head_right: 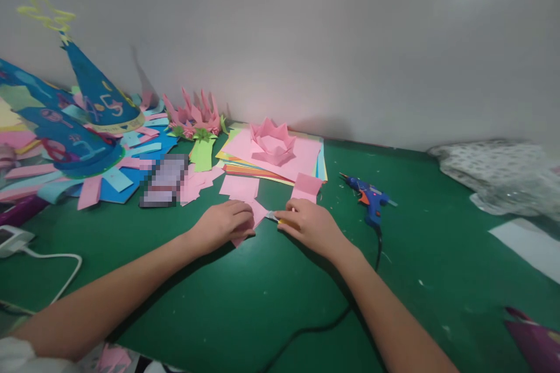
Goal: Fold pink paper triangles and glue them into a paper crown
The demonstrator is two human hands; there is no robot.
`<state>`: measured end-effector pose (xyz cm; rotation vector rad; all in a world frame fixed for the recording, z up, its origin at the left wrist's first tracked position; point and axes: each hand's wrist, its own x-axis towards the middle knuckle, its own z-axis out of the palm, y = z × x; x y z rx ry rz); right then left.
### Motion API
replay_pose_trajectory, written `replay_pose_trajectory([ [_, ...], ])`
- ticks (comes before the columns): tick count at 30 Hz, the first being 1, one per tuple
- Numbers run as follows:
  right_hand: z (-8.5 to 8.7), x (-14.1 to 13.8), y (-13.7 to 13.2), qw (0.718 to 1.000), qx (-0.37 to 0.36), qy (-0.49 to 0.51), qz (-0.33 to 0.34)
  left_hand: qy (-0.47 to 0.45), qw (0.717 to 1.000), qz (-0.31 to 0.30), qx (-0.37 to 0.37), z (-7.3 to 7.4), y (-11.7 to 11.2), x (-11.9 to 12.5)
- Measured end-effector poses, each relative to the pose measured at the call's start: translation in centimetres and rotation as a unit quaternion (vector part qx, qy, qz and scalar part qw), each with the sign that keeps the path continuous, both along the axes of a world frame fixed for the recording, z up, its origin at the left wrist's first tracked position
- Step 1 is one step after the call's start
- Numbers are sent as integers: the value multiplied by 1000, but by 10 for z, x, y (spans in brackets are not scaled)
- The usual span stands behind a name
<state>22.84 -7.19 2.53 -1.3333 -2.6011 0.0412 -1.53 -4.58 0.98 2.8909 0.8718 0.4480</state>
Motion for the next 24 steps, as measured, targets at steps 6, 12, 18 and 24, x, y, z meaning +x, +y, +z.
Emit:
replay_pose_trajectory([
  [6, -6, -11, 0, 998, 49, -27, -20, -14, 1000, 7, -10, -3, 2, -1],
  [12, -8, -13, 2, 994, 99, -40, -27, -34, 999, 13, -27, -6, 4, -3],
  [18, -10, -7, 3, 994, 101, -29, -19, -44, 999, 8, -27, -8, 6, -3],
  [24, -10, -11, 5, 992, 117, -33, -26, -46, 999, 8, -27, -7, 5, -3],
])
